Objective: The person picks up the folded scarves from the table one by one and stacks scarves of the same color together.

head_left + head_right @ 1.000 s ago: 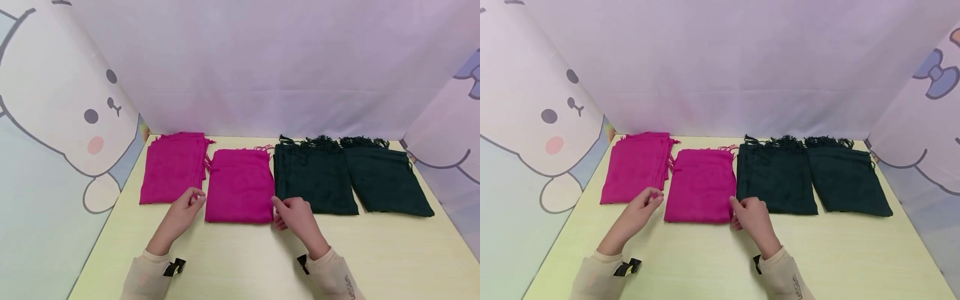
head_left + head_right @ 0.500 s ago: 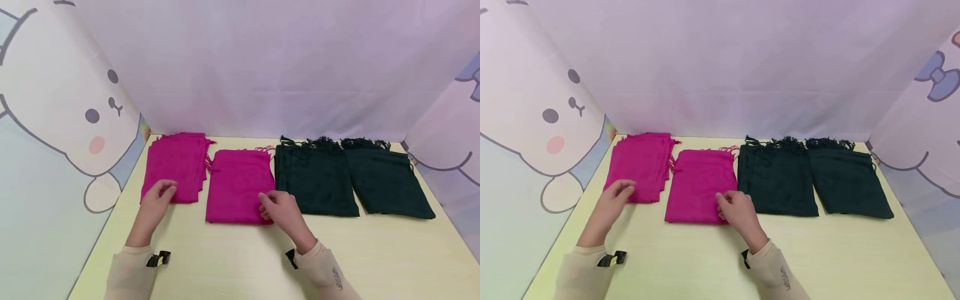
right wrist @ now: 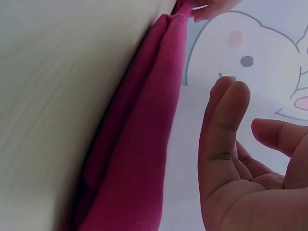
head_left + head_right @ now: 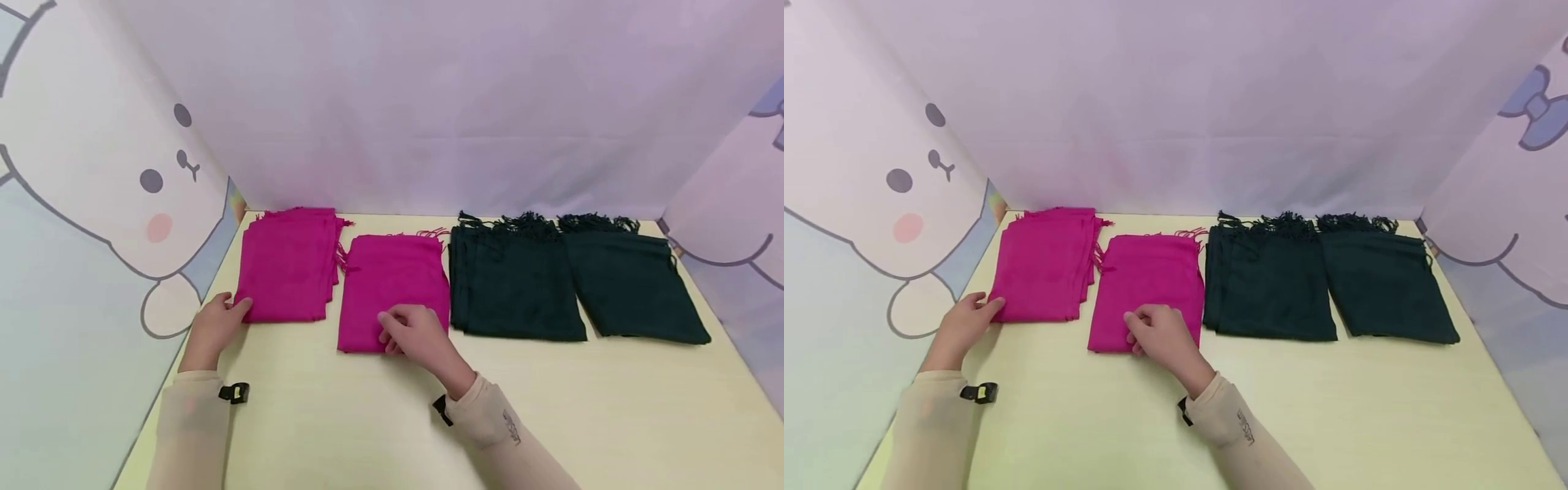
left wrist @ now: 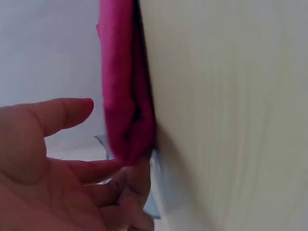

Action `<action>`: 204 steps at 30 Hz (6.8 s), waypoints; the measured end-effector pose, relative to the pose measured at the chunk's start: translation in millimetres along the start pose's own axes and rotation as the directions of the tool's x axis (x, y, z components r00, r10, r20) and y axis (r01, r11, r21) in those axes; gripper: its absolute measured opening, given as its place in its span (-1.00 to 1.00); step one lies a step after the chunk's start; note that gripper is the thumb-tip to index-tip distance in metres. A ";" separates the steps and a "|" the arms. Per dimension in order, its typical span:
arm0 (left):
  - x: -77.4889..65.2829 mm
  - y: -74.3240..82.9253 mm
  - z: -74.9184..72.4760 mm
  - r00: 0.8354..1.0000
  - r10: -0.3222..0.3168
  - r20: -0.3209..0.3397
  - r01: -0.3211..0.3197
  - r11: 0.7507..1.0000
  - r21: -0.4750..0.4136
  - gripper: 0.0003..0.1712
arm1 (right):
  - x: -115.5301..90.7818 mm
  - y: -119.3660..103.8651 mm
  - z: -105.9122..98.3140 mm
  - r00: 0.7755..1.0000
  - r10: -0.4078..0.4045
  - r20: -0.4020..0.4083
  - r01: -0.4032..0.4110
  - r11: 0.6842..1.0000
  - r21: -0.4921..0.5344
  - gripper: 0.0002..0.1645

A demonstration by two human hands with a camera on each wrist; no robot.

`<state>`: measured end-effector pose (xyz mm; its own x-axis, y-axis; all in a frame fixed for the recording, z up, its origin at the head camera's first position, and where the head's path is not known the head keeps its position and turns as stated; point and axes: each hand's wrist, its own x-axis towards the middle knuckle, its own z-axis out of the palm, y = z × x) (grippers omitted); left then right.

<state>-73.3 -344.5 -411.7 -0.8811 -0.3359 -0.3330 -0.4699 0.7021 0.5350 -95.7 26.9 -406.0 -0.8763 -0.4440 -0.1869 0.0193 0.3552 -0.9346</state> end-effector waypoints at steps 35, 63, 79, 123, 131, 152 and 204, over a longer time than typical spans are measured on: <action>20.7 27.1 20.7 0.934 0.099 0.342 0.353 -0.389 -0.851 -0.19 | 50.3 -17.8 48.9 0.961 0.051 0.273 -0.159 0.907 0.389 -0.49; 24.6 40.7 14.8 0.937 0.160 0.312 0.343 -0.604 -0.720 -0.24 | 101.8 -30.3 108.5 0.901 0.343 0.265 -0.381 0.334 0.862 -0.45; 19.2 36.1 20.1 0.940 0.146 0.308 0.325 -0.657 -0.680 -0.22 | 128.4 -30.9 114.1 0.951 0.288 0.115 -0.164 0.151 0.975 -0.41; -5.3 25.0 35.8 0.982 0.189 -0.005 0.035 -0.206 -0.978 -0.26 | 126.0 -29.4 91.9 0.993 0.115 0.038 -0.096 0.546 0.832 -0.55; -11.8 34.8 33.6 0.967 0.177 -0.185 -0.158 -0.154 -0.975 -0.38 | 121.7 -36.5 80.2 0.999 0.011 0.031 -0.032 0.593 0.805 -0.67; -29.1 55.2 33.9 0.858 0.230 -0.460 -0.455 -0.076 -0.887 -0.48 | 102.6 -51.6 52.5 0.992 -0.124 -0.024 0.106 0.715 0.691 -0.80; -18.3 167.6 28.2 0.756 0.550 -0.354 -0.426 0.003 -0.905 -0.62 | 64.8 -67.7 -43.9 0.903 -0.252 -0.348 0.427 0.609 0.668 -0.64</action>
<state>-134.4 -203.0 -337.8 -0.9439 -0.0901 0.3178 0.3251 -0.4233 0.8457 -175.0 10.1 -341.5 -0.9637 -0.2041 0.1719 -0.0412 -0.5226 -0.8516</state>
